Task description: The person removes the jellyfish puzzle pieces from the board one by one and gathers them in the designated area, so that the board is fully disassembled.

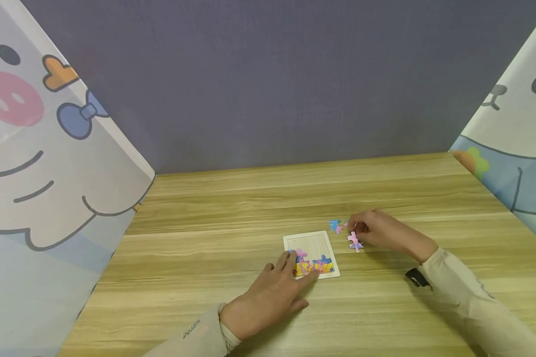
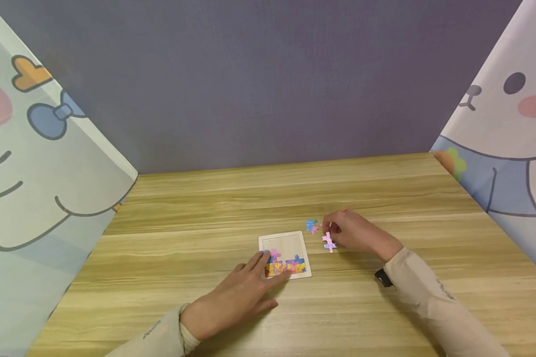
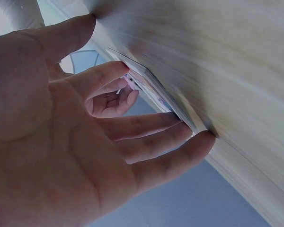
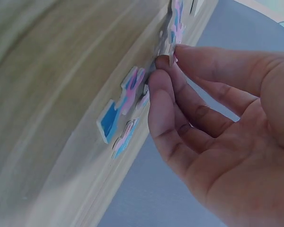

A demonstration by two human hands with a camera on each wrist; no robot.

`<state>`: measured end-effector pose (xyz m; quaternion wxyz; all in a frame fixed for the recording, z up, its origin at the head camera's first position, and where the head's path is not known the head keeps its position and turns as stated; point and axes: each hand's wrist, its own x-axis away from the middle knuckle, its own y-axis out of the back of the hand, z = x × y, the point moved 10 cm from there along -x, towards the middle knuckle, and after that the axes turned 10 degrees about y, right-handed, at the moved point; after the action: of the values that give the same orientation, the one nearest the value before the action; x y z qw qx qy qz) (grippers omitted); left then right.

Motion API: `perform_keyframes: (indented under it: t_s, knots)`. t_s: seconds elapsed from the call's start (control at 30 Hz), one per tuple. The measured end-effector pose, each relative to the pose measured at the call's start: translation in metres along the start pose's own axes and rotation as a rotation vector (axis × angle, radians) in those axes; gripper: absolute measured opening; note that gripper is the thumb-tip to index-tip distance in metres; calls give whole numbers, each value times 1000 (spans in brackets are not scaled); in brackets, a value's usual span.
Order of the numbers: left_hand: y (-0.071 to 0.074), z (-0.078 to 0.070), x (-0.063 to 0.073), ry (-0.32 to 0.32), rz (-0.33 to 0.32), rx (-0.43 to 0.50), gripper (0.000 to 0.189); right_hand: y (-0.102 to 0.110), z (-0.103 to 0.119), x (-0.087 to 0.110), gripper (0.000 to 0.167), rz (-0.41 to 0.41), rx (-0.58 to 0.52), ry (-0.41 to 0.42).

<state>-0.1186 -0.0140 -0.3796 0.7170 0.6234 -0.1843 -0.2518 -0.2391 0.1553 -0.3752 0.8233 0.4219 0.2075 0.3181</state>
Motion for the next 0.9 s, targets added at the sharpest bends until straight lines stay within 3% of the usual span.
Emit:
perform_keyframes:
  t_s: [0.4, 0.9]
  knots:
    - [-3, 0, -1, 5, 16, 1, 59, -1, 3, -2, 16, -7, 40, -2]
    - [3, 0, 0, -14, -66, -2, 61, -1, 6, -2, 18, -31, 82, 25]
